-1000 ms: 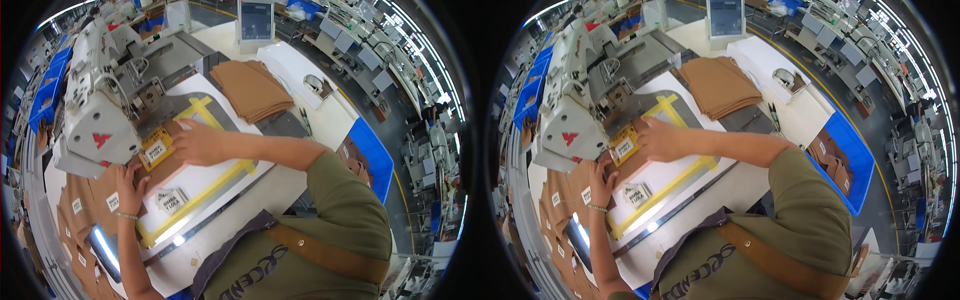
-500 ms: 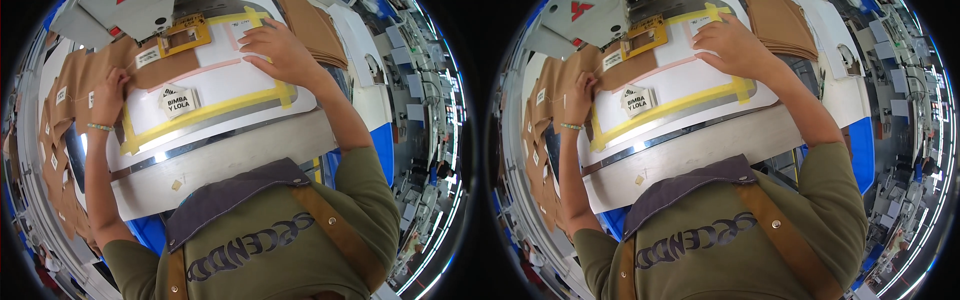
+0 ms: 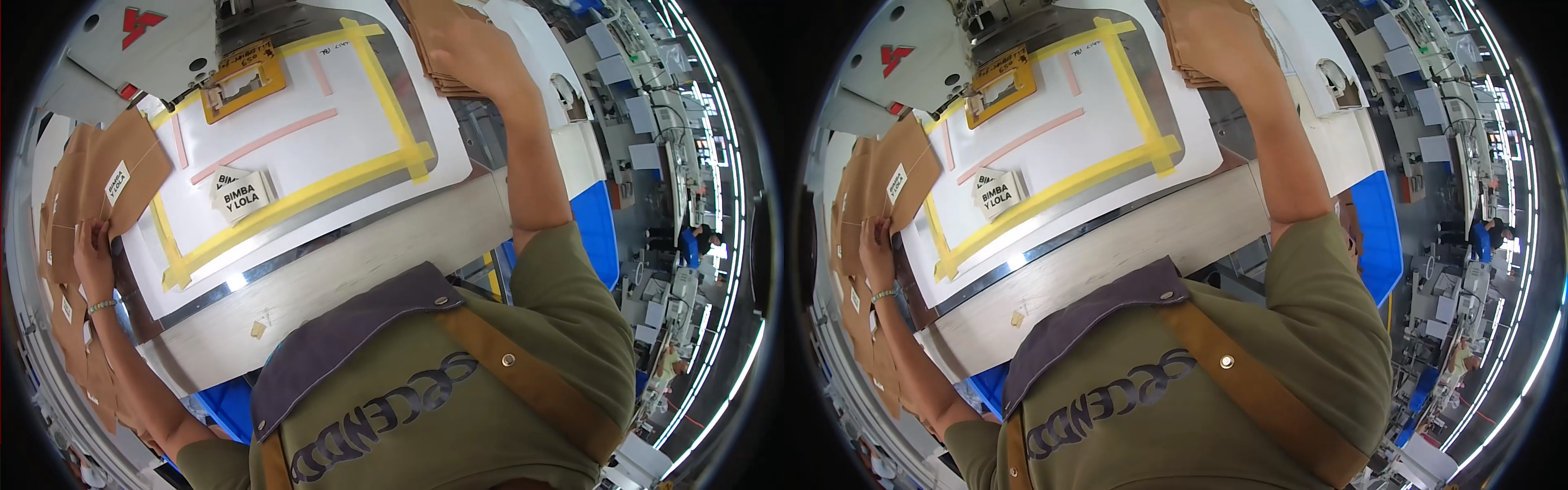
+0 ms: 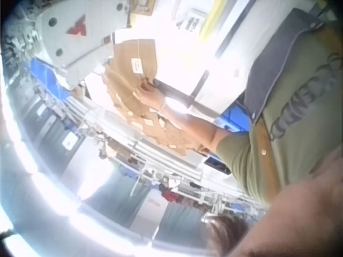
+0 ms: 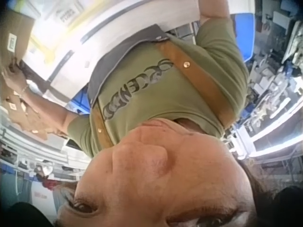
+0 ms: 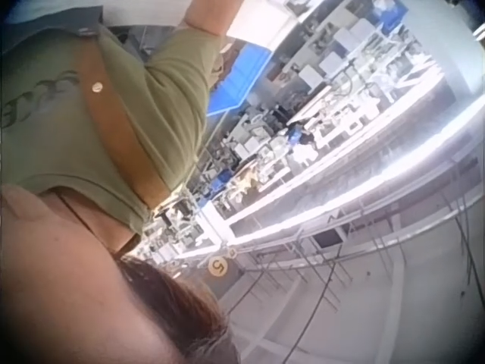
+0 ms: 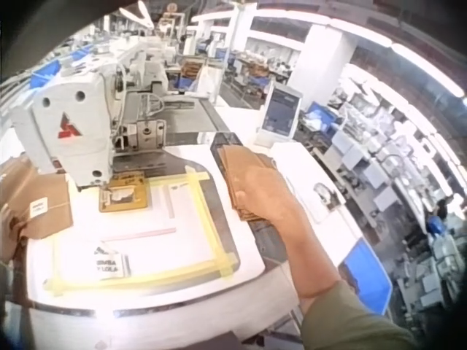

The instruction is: Sewing brand labels onto leather panels using an industrial sewing machine and a positioning template.

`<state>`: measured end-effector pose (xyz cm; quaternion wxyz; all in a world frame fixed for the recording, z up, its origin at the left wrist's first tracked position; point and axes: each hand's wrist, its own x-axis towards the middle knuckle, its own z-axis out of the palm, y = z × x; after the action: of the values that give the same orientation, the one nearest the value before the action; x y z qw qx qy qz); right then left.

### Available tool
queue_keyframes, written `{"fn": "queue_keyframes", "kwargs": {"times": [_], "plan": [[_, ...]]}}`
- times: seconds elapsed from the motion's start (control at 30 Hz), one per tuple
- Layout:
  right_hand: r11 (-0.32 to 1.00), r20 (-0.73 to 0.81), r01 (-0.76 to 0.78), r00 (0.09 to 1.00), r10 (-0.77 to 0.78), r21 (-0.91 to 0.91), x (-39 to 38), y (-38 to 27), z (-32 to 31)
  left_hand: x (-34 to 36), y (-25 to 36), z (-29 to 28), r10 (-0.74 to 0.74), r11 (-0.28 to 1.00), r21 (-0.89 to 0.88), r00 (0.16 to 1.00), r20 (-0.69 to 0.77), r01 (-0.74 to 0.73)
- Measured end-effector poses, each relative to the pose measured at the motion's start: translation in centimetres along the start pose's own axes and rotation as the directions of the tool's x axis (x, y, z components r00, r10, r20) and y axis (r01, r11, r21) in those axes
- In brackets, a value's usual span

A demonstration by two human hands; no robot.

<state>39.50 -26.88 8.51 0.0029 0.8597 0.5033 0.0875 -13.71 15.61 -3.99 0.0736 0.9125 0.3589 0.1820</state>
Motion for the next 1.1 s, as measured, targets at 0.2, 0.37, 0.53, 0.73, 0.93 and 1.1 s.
{"fn": "queue_keyframes", "kwargs": {"times": [0.2,0.37,0.53,0.73,0.93,1.1], "plan": [[0.997,0.046,0.071,0.996,-0.072,0.010,-2.5,5.1,3.5,0.9,8.5,-0.5,0.220,0.974,0.098,0.960,-0.175,-0.206],[0.963,-0.040,0.134,0.991,-0.129,0.234,-2.9,7.1,4.3,-1.8,21.5,0.5,0.357,0.879,-0.362,0.932,0.066,-0.311],[0.902,-0.130,0.170,0.983,-0.128,0.396,-2.7,7.7,5.1,-3.6,26.5,2.0,0.547,0.794,-0.442,0.807,0.223,-0.417],[0.979,-0.194,0.194,0.964,-0.179,0.058,-2.8,5.0,5.3,-3.7,29.0,3.9,0.573,0.778,-0.455,0.787,0.228,-0.434],[0.972,-0.215,0.233,0.950,-0.225,0.012,-2.8,5.6,6.2,-3.3,31.8,4.5,0.581,0.766,-0.466,0.787,0.207,-0.443],[0.985,-0.274,0.110,0.959,-0.070,0.134,-2.1,5.8,7.2,-2.9,30.7,3.9,0.575,0.760,-0.434,0.812,0.100,-0.485]]}}
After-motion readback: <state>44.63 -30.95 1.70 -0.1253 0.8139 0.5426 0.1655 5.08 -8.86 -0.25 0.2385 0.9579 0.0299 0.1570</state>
